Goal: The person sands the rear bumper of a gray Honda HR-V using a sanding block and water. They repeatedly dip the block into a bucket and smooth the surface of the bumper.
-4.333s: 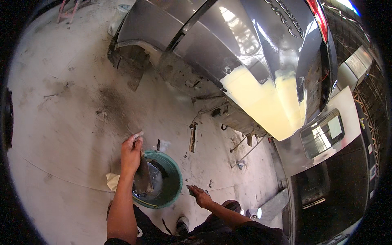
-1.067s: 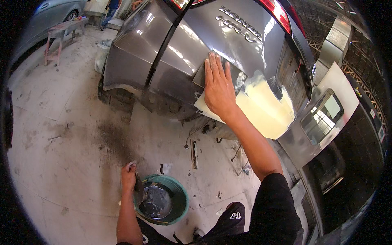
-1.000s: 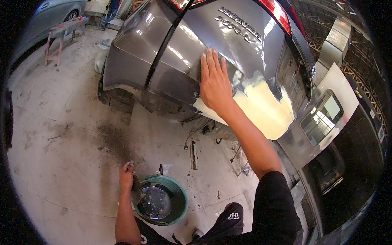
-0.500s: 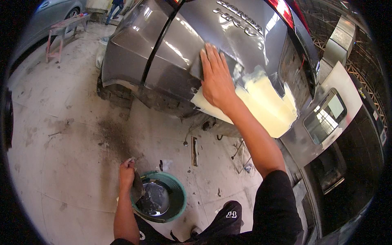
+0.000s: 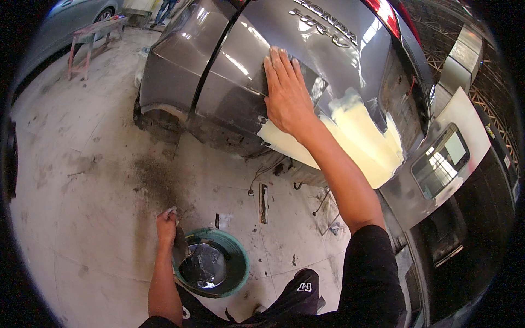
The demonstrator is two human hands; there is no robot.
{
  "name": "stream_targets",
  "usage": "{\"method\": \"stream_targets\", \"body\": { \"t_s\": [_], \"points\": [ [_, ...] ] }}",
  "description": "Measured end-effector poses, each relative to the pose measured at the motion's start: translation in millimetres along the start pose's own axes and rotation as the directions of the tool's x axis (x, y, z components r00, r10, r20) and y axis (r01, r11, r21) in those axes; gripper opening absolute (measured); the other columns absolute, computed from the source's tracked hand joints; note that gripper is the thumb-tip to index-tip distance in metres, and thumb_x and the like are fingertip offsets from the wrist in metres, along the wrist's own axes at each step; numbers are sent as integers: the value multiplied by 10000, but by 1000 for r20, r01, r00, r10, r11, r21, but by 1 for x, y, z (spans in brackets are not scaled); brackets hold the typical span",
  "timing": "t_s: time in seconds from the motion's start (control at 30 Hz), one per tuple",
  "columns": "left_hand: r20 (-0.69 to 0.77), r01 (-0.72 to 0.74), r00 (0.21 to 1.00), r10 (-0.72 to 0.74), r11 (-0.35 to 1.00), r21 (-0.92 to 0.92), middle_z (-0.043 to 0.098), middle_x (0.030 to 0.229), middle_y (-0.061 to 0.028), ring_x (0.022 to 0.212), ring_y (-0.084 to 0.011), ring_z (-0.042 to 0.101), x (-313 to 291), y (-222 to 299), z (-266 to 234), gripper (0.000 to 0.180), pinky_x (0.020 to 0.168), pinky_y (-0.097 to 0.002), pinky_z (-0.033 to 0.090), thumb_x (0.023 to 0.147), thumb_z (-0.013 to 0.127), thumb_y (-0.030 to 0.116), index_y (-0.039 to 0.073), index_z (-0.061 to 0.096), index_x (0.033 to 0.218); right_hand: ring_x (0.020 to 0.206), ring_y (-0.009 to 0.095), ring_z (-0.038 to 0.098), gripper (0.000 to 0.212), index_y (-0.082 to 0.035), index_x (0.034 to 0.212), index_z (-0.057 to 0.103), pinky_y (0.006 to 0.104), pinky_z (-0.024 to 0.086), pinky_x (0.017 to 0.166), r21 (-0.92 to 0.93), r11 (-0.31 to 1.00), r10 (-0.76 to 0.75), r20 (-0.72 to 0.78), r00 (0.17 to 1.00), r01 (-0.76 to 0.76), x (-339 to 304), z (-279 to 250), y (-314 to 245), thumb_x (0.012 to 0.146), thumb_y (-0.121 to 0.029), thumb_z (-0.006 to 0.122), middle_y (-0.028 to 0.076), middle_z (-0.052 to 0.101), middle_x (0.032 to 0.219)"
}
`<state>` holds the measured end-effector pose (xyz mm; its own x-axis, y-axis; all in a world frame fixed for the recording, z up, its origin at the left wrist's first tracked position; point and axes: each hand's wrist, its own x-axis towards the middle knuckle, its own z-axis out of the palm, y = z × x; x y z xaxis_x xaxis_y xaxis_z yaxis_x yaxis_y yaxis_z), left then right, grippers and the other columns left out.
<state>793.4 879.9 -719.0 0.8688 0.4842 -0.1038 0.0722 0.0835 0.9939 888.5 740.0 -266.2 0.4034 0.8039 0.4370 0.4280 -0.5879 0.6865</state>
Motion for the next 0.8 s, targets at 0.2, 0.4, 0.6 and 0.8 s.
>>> {"method": "stream_targets", "body": {
  "t_s": [0.2, 0.4, 0.6, 0.8],
  "points": [
    [11, -25, 1000, 25, 999, 24, 687, 969, -194, 893, -256, 655, -6, 11, -8, 295, 810, -334, 483, 898, 561, 179, -31, 658, 1080, 1412, 329, 226, 747, 42, 1420, 282, 463, 167, 1163, -147, 988, -50, 52, 997, 58, -20, 8, 6, 757, -68, 606, 188, 242, 1513],
    [-21, -52, 998, 51, 998, -36, 684, 908, -137, 808, -185, 619, 1, -7, -3, 277, 744, -303, 478, 908, 556, 157, -28, 657, 1089, 1425, 325, 200, 746, 53, 1409, 303, 458, 169, 1163, -85, 992, -88, 17, 996, 89, -5, 2, 3, 735, -58, 603, 190, 244, 1514],
    [-17, 8, 1000, -10, 993, -116, 685, 901, -170, 816, -205, 634, 8, -21, -4, 281, 741, -305, 485, 886, 569, 144, -29, 655, 1090, 1423, 316, 205, 802, 36, 1432, 263, 454, 156, 1168, -69, 995, -74, 0, 997, 74, -4, 0, 2, 724, -54, 630, 170, 239, 1521],
    [-12, -5, 1000, 4, 999, -54, 685, 873, -150, 799, -188, 627, 4, -7, -14, 274, 727, -299, 482, 882, 565, 125, -25, 657, 1092, 1423, 319, 199, 834, 31, 1441, 240, 455, 158, 1169, -92, 995, -26, 22, 999, 28, -15, 8, 3, 732, -82, 666, 171, 218, 1527]
  ]
}}
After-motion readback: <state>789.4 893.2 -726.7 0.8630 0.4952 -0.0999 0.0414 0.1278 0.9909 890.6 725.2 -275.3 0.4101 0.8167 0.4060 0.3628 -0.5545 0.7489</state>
